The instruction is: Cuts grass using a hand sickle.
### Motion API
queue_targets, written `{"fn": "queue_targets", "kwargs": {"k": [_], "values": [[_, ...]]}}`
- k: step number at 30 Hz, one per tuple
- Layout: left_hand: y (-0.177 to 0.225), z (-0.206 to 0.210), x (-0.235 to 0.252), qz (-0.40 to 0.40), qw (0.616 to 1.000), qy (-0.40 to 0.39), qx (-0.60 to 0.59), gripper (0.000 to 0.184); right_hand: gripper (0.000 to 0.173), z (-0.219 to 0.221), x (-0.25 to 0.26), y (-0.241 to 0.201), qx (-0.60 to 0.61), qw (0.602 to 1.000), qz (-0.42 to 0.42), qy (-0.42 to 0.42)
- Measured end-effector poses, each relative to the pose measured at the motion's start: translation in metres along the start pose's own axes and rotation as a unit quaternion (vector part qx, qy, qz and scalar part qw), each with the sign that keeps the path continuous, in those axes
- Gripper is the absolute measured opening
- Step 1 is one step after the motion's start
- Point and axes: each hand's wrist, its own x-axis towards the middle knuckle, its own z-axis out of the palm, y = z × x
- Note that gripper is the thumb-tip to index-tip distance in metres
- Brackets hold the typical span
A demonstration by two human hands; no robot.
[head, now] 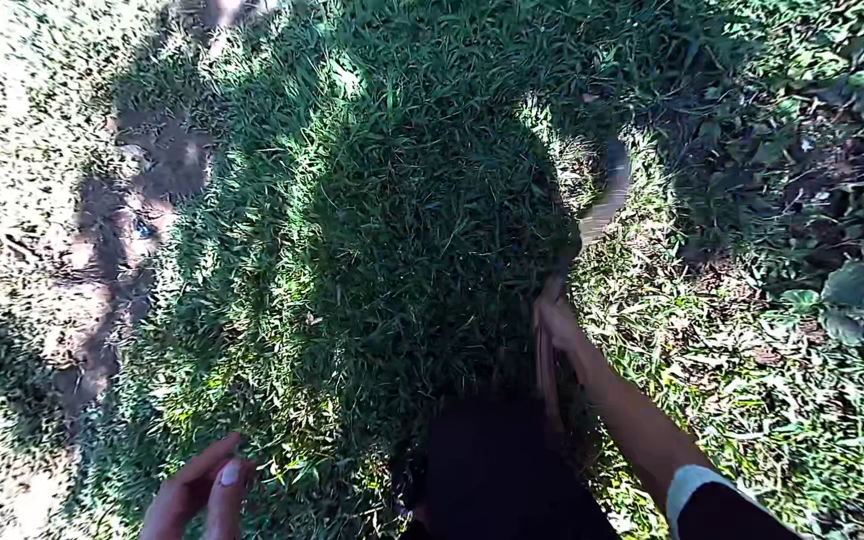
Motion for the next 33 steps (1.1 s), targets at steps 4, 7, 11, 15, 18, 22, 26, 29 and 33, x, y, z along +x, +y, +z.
{"fn": "queue_targets", "kwargs": {"k": [4, 7, 11, 15, 18, 22, 26, 29, 33], "values": [[-0.011, 0.007, 0.021, -0.012, 1.000, -0.006, 0.005, 0.036, 0.048, -0.047, -0.086, 0.122, -0.317, 0.907, 0.086, -0.263], [-0.018, 0.018, 0.032, -0.016, 0.998, -0.026, 0.050, 0.040, 0.055, -0.116, -0.077, 0.099, -0.274, 0.951, 0.044, -0.137], [-0.017, 0.025, 0.030, -0.017, 0.998, -0.032, 0.054, 0.040, 0.031, -0.142, -0.014, -0.019, 0.056, 0.984, -0.066, 0.157], [-0.008, 0.024, 0.018, -0.013, 0.998, -0.023, 0.062, 0.039, 0.011, -0.082, 0.033, -0.062, 0.266, 0.941, -0.055, 0.202], [0.004, 0.019, 0.015, -0.005, 0.998, -0.014, 0.062, 0.039, 0.037, -0.024, -0.038, 0.062, -0.098, 0.989, 0.065, -0.087], [0.007, 0.010, 0.011, -0.019, 1.000, 0.011, -0.003, 0.035, 0.053, -0.090, -0.097, 0.170, -0.337, 0.893, 0.074, -0.289], [0.003, 0.012, 0.000, -0.038, 0.999, 0.016, 0.031, 0.037, 0.053, -0.165, -0.085, 0.083, -0.232, 0.969, 0.037, -0.076], [-0.008, 0.011, -0.001, -0.044, 0.999, 0.014, 0.028, 0.037, 0.032, -0.179, -0.038, -0.007, 0.040, 0.985, -0.058, 0.157], [-0.007, 0.013, 0.010, -0.037, 0.998, 0.006, 0.041, 0.038, 0.007, -0.143, 0.012, -0.050, 0.313, 0.908, -0.095, 0.260]]}}
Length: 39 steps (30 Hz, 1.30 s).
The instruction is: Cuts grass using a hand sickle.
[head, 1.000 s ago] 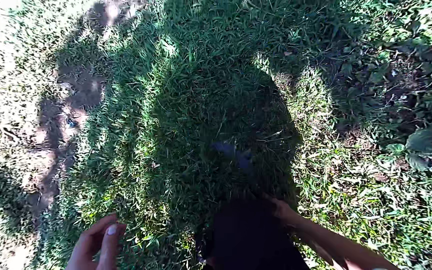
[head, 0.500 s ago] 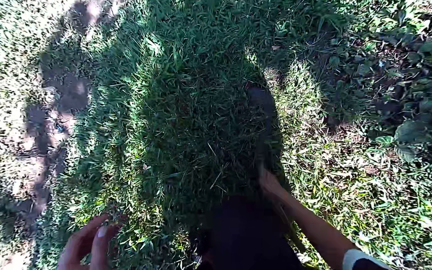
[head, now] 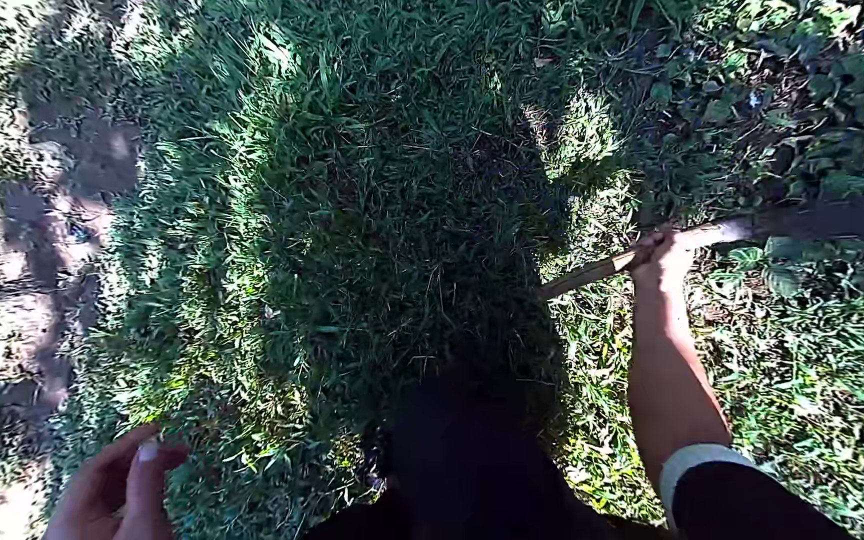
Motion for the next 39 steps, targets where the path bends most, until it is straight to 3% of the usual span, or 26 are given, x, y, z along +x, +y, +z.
{"fn": "queue_targets", "kwargs": {"k": [1, 2, 4, 5, 7, 9, 11, 12, 17, 19, 22, 25, 29, 31, 34, 37, 39], "values": [[0.003, 0.001, 0.003, 0.001, 1.000, -0.008, 0.003, 0.039, 0.009, -0.007, -0.028, 0.038, -0.089, 0.995, 0.030, -0.035], [0.005, 0.003, 0.008, 0.006, 1.000, -0.015, 0.002, 0.039, 0.015, -0.031, -0.064, 0.082, -0.228, 0.963, 0.062, -0.128], [0.005, 0.003, 0.021, 0.014, 1.000, -0.020, -0.003, 0.039, 0.040, -0.103, -0.133, 0.144, -0.445, 0.802, 0.160, -0.364], [0.004, 0.002, 0.024, 0.015, 1.000, -0.023, -0.007, 0.038, 0.050, -0.143, -0.153, 0.165, -0.483, 0.735, 0.205, -0.428], [0.003, -0.002, 0.030, 0.018, 0.999, -0.015, -0.026, 0.038, 0.061, -0.182, -0.160, 0.174, -0.532, 0.683, 0.226, -0.447], [0.004, -0.002, 0.022, 0.020, 0.998, -0.025, -0.054, 0.035, 0.063, -0.196, -0.152, 0.154, -0.538, 0.704, 0.222, -0.407], [0.013, -0.004, 0.012, 0.016, 0.996, -0.045, -0.073, 0.031, 0.058, -0.184, -0.135, 0.131, -0.538, 0.731, 0.204, -0.368], [0.016, -0.007, 0.005, 0.011, 0.995, -0.054, -0.078, 0.029, 0.056, -0.173, -0.122, 0.118, -0.563, 0.722, 0.186, -0.356], [0.026, -0.055, -0.008, -0.010, 0.985, -0.165, 0.043, 0.041, 0.051, -0.134, -0.054, 0.064, -0.714, 0.600, 0.058, -0.356], [0.029, -0.071, 0.001, -0.011, 0.977, -0.193, 0.095, 0.045, 0.048, -0.121, -0.047, 0.045, -0.758, 0.554, 0.030, -0.343], [0.029, -0.065, -0.002, -0.017, 0.980, -0.182, 0.073, 0.045, 0.043, -0.084, -0.055, 0.008, -0.804, 0.507, 0.000, -0.311], [0.014, -0.007, -0.020, -0.041, 0.985, -0.165, -0.003, 0.040, 0.039, -0.039, -0.078, -0.031, -0.832, 0.472, -0.057, -0.286], [-0.010, 0.111, -0.048, -0.072, 0.957, -0.282, -0.019, 0.035, 0.035, 0.003, -0.117, -0.064, -0.855, 0.430, -0.145, -0.250], [-0.003, 0.160, -0.050, -0.076, 0.918, -0.390, 0.012, 0.039, 0.036, 0.019, -0.142, -0.072, -0.859, 0.430, -0.149, -0.235], [0.027, 0.202, -0.053, -0.014, 0.806, -0.589, 0.060, 0.043, 0.029, 0.040, -0.186, -0.079, -0.856, 0.432, -0.176, -0.225], [0.047, 0.232, -0.066, 0.072, 0.727, -0.681, 0.047, 0.043, 0.033, 0.056, -0.236, -0.073, -0.848, 0.440, -0.183, -0.230], [0.059, 0.253, -0.064, 0.117, 0.707, -0.693, 0.076, 0.043, 0.032, 0.062, -0.260, -0.063, -0.846, 0.444, -0.187, -0.226]]}}
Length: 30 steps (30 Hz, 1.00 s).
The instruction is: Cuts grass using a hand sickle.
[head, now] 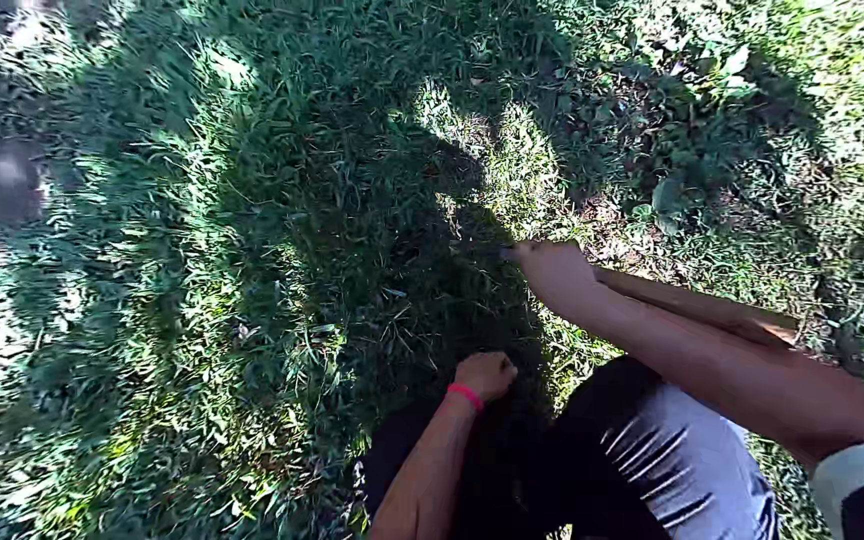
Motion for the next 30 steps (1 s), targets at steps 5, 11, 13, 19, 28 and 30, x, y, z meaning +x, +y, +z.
{"fn": "queue_targets", "kwargs": {"k": [5, 11, 13, 19, 28, 30], "values": [[0.008, -0.003, 0.021, -0.019, 0.999, 0.033, 0.034, 0.043, 0.034, 0.017, -0.003, -0.009, 0.048, 0.998, 0.038, -0.002], [-0.027, -0.009, 0.002, -0.092, 0.986, 0.142, -0.006, 0.040, 0.052, 0.101, 0.011, 0.049, 0.219, 0.972, 0.073, -0.054], [-0.037, -0.019, -0.001, -0.090, 0.969, 0.221, -0.066, 0.042, 0.056, 0.151, 0.018, 0.042, 0.345, 0.928, 0.077, -0.115], [-0.043, -0.025, -0.021, -0.090, 0.896, 0.376, -0.219, 0.039, 0.043, 0.191, -0.012, 0.044, 0.757, 0.633, 0.140, -0.082], [-0.028, 0.012, -0.058, 0.026, 0.811, 0.551, -0.195, 0.030, 0.036, 0.185, 0.070, 0.058, 0.865, 0.442, 0.162, 0.171], [-0.026, 0.015, -0.054, 0.059, 0.786, 0.589, -0.180, 0.028, 0.038, 0.251, 0.009, -0.019, 0.733, 0.669, 0.044, -0.117]]}}
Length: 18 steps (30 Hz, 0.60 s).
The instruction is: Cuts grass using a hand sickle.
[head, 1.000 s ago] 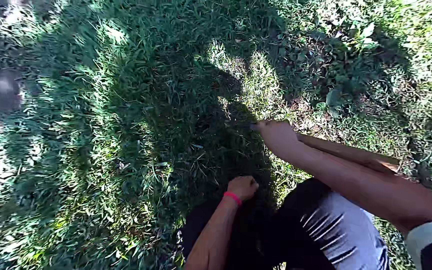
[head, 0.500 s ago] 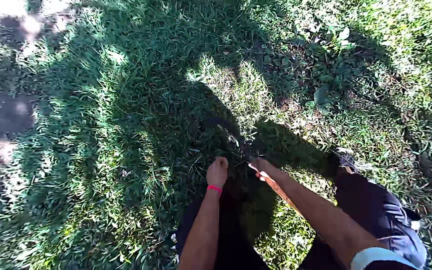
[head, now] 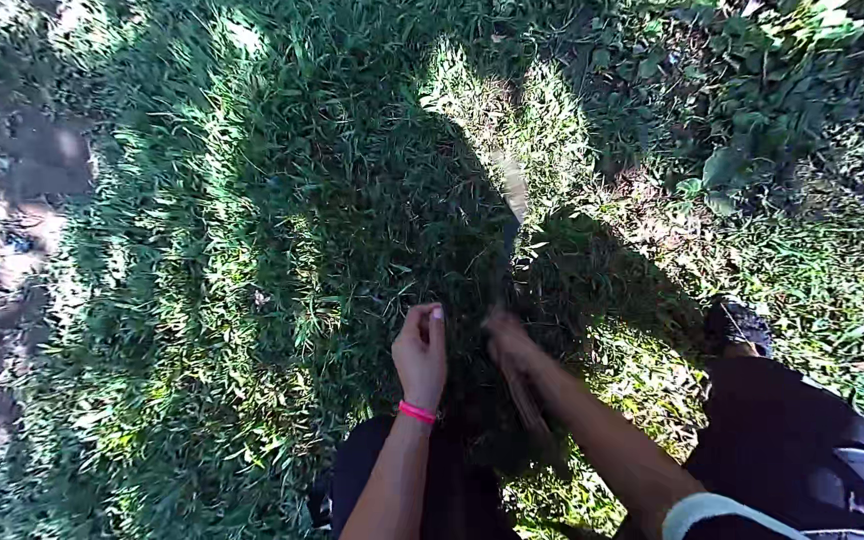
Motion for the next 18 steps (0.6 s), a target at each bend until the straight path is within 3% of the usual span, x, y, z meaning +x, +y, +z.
{"fn": "queue_targets", "kwargs": {"k": [2, 4, 6, 9, 12, 14, 16, 18], "values": [[0.005, 0.008, -0.006, 0.078, 0.997, 0.023, -0.009, 0.027, 0.043, 0.037, -0.037, 0.060, -0.231, 0.940, 0.083, -0.236], [0.015, 0.014, -0.015, 0.169, 0.985, 0.012, -0.024, 0.027, 0.050, 0.031, -0.049, 0.081, -0.383, 0.867, 0.044, -0.316], [0.022, 0.019, -0.027, 0.238, 0.970, -0.001, -0.049, 0.025, 0.050, 0.000, -0.045, 0.069, -0.429, 0.858, -0.037, -0.278], [0.019, 0.016, -0.039, 0.284, 0.956, -0.002, -0.071, 0.026, 0.045, -0.037, -0.029, -0.006, -0.368, 0.920, -0.074, -0.114], [0.010, -0.004, -0.047, 0.263, 0.962, 0.021, -0.073, 0.029, 0.046, -0.045, 0.009, -0.080, -0.180, 0.974, -0.102, 0.088], [0.005, -0.018, -0.052, 0.247, 0.966, 0.044, -0.066, 0.030, 0.037, -0.029, 0.050, -0.123, 0.042, 0.972, -0.129, 0.194], [-0.003, -0.025, -0.057, 0.238, 0.968, 0.059, -0.061, 0.032, 0.025, 0.010, 0.080, -0.130, 0.160, 0.964, -0.105, 0.183], [-0.014, -0.028, -0.055, 0.219, 0.972, 0.070, -0.054, 0.033, 0.027, 0.066, 0.054, -0.072, 0.028, 0.996, -0.028, 0.082]]}}
